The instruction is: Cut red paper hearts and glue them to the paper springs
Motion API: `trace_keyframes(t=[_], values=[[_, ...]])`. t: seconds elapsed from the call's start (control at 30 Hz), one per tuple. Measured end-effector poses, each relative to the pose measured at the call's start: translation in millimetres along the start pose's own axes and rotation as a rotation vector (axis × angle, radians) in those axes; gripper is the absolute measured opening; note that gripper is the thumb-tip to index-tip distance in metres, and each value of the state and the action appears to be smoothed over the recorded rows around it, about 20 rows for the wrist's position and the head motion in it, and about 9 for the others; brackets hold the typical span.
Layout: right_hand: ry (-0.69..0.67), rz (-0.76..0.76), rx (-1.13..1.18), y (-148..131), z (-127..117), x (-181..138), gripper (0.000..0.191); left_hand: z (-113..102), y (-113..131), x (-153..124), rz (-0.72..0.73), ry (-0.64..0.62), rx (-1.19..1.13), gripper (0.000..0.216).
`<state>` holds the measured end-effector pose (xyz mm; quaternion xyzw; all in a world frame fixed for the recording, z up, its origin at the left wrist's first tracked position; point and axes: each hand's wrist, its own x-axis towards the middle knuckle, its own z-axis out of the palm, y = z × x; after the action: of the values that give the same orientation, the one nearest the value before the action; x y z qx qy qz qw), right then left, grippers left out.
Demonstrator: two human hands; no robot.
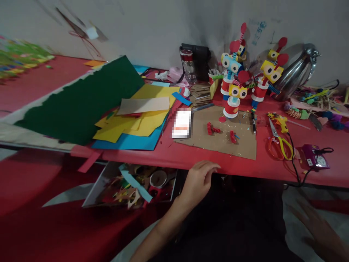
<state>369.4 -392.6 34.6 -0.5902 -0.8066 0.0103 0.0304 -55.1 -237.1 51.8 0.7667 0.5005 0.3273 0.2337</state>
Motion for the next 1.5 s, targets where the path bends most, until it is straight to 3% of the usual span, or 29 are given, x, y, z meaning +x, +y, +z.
trace_keyframes(t=[0.03, 0.1, 0.23, 0.27, 0.33, 0.43, 0.5, 0.6, 0.67, 0.73, 0.8, 0.9, 1.0, 1.1, 1.3, 1.5], values=[[0.023, -0.095, 0.037, -0.3, -2.5, 14.4, 0.032, -0.1, 0.8, -2.9, 0.027, 0.002, 0.037, 0.039], [0.049, -0.114, 0.045, -6.9, -11.1, 44.1, 0.024, 1.9, 1.9, -7.6, 0.073, 0.011, 0.109, 0.044], [0.325, -0.221, 0.016, -44.4, -25.9, 110.2, 0.03, 12.5, 5.8, -13.6, 0.128, -0.054, -0.06, 0.029], [0.341, -0.272, -0.002, -56.3, -26.5, 126.8, 0.037, 14.7, 7.1, -14.1, 0.129, -0.069, -0.104, 0.029], [0.322, -0.381, -0.004, -78.0, -23.6, 155.3, 0.042, 16.3, 8.8, -14.2, 0.107, -0.09, -0.091, 0.027], [0.2, -0.762, 0.096, -96.7, -13.2, 177.1, 0.039, 9.6, 7.7, -14.5, 0.085, -0.142, 0.085, 0.024], [0.099, -0.984, 0.112, -98.6, -7.0, 176.6, 0.036, -0.2, 5.1, -16.9, 0.101, -0.224, 0.169, 0.032], [-0.018, -1.094, 0.071, -92.7, -4.5, 165.1, 0.038, -17.9, 1.8, -21.2, 0.159, -0.396, 0.176, 0.039], [-0.009, -1.07, 0.071, -88.6, -7.5, 160.0, 0.039, -28.1, 0.4, -20.4, 0.176, -0.475, 0.15, 0.042], [0.082, -1.043, 0.093, -87.3, -12.4, 162.2, 0.039, -34.1, -1.7, -13.5, 0.144, -0.464, 0.142, 0.041], [0.197, -0.946, 0.113, -89.2, -16.5, 172.4, 0.035, -34.1, -5.8, 0.3, 0.066, -0.353, 0.164, 0.036], [0.31, -0.577, 0.163, -96.5, -15.8, 199.2, 0.026, -25.4, -16.8, 30.9, -0.132, -0.086, 0.224, 0.03], [0.288, -0.251, 0.227, -106.4, -7.3, 234.0, 0.022, -14.3, -30.5, 64.6, -0.295, 0.126, 0.29, 0.034], [0.228, -0.079, 0.219, -116.4, 0.8, 269.9, 0.025, -6.7, -41.3, 92.5, -0.351, 0.197, 0.314, 0.043], [0.092, 0.005, 0.175, -122.0, 3.5, 313.7, 0.028, 6.4, -54.1, 120.4, -0.37, 0.134, 0.248, 0.053], [0.212, 0.051, 0.36, -105.7, 11.4, 328.4, 0.027, 16.6, -73.2, 122.5, -0.383, 0.289, 0.036, 0.043]])
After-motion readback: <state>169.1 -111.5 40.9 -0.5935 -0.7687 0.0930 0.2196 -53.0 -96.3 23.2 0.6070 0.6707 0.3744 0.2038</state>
